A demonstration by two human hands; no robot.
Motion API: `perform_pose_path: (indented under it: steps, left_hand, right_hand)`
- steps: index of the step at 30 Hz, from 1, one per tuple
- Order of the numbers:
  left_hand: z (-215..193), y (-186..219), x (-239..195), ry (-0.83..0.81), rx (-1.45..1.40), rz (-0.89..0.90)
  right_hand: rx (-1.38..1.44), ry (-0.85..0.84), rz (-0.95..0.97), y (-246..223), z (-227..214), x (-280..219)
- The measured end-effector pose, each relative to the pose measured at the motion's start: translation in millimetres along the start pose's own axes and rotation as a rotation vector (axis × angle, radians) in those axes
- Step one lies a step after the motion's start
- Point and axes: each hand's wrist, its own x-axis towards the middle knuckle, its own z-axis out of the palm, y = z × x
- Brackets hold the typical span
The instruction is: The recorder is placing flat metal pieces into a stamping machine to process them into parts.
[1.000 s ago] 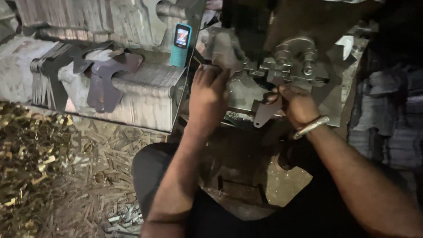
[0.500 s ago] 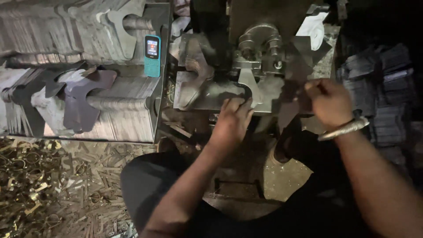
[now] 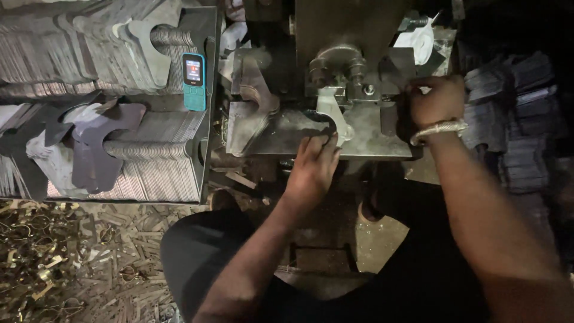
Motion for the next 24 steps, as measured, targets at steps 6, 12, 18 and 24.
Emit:
perform_pose_path:
  steps: [6,12,18,24]
  left_hand:
    - [-1.1,0.8,0.2,0.053,-0.027,-0.013]
    - [-12.6,1.2,5.7,0.038,0.059,0.078]
    - [-55.1,16.5,17.0,0.046,0.051,0.267]
    - [-133.1,23.4,33.4,0.029,-0.013,-0.15]
  right_hand:
    - [-0.094,0.152,-0.043,-22.5,-7.4,-17.1]
    - [0.249,-0.28,-0.323,-131.6,-53.6,-67.4]
    - [0.123,-0.263,-0.673,-158.5,-74.2,-77.0]
    - [0.418,-0.529,-0.266,-153.4,-68.3,-94.5]
